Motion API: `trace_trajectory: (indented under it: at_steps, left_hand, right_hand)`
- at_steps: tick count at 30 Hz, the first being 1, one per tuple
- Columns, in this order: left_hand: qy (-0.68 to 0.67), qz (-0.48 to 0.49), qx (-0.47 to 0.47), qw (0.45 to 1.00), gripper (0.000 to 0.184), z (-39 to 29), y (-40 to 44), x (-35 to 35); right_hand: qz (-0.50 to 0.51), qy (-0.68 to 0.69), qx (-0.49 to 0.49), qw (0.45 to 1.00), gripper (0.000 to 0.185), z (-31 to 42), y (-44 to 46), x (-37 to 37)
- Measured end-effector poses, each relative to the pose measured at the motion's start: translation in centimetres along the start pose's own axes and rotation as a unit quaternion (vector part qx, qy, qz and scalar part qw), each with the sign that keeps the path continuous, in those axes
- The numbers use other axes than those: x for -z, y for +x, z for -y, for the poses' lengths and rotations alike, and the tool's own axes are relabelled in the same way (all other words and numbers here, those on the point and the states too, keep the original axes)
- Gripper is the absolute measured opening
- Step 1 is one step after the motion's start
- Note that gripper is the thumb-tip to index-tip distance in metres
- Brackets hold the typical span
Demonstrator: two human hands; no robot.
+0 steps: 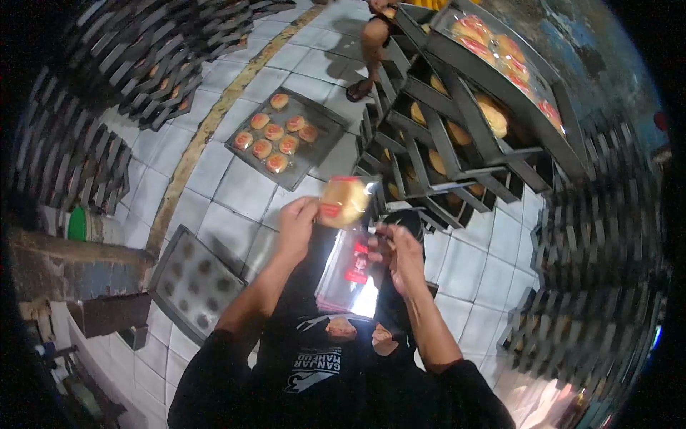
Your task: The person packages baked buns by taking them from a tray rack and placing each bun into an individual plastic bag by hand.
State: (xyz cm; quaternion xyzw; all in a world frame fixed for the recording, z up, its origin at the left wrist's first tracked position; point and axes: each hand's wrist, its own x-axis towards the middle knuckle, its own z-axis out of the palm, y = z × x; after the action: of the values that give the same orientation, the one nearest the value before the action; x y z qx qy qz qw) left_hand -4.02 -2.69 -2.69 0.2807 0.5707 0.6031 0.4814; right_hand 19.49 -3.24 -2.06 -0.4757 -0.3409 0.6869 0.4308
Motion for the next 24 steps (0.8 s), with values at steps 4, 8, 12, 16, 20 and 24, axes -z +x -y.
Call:
trace_trajectory:
  at_steps: [4,8,12,16,20,24]
  left_hand:
    - [-0.014,0.042,-0.079,0.996,0.023,-2.8,0.3,-4.8]
    - [0.012,0.027,-0.129,0.991,0.025,-3.0,0.0,-6.2]
    - [0.053,0.016,-0.111,0.992,0.023,-2.5,-1.2,-5.1]
    - [0.167,-0.024,-0.266,0.949,0.021,-3.1,-1.5,-4.5]
    - [0.147,-0.039,-0.319,0.935,0.021,-5.5,-2.9,-3.7]
    - [-0.034,0.003,-0.081,0.996,0.031,-5.4,-2.4,-4.1]
  right_hand:
    - [0.033,-0.042,0.165,0.985,0.063,3.5,0.8,-0.2]
    - [-0.013,-0.068,0.199,0.978,0.052,4.6,0.5,-0.8]
    - [-0.057,-0.263,0.277,0.922,0.023,4.5,-0.1,-0.9]
    - [-0.080,-0.348,0.371,0.857,0.021,6.6,-0.8,-1.7]
    - [-0.075,-0.403,0.443,0.797,0.018,9.7,-1.7,-3.5]
    - [0.006,-0.252,0.160,0.955,0.033,9.8,0.2,-3.3]
